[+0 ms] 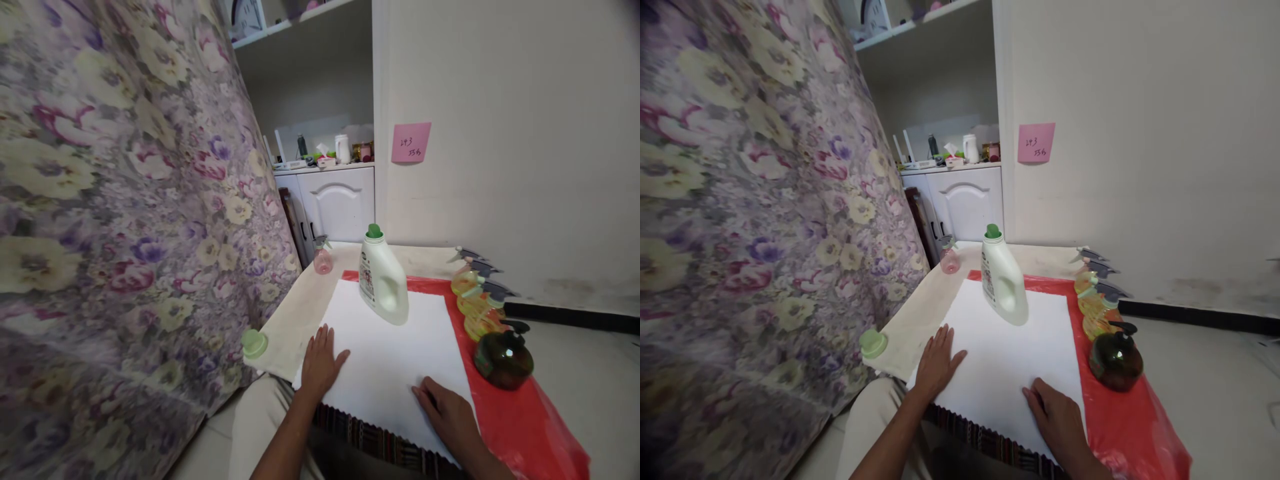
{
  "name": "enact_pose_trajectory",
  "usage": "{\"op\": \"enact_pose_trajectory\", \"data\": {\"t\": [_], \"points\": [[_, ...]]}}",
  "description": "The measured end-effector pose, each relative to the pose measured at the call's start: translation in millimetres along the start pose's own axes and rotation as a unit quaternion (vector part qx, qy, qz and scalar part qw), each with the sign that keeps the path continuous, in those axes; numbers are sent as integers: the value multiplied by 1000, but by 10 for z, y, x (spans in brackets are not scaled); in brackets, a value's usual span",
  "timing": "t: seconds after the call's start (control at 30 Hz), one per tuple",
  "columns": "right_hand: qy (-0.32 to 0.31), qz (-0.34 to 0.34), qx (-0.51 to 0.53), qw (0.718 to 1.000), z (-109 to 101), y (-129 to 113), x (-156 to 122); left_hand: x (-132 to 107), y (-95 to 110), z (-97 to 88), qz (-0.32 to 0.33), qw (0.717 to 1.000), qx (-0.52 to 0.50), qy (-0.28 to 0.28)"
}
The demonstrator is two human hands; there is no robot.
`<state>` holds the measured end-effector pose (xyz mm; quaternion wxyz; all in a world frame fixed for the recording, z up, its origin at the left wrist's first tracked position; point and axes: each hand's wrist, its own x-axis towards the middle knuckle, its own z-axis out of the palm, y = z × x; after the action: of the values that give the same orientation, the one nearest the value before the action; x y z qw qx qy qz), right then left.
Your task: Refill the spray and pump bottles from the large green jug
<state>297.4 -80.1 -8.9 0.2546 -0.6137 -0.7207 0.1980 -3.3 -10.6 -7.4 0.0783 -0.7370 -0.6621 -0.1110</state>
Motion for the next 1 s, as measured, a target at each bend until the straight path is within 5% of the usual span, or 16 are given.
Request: {"op": "enact_pose_trajectory", "data": {"t": [0.67, 1.0], "points": [[18, -69, -36, 997, -59, -128, -85, 5, 18, -18, -4, 1000, 10, -1], [-40, -82, -64, 994, 87, -109, -102, -26, 32, -27, -13, 1000, 11, -12]]}}
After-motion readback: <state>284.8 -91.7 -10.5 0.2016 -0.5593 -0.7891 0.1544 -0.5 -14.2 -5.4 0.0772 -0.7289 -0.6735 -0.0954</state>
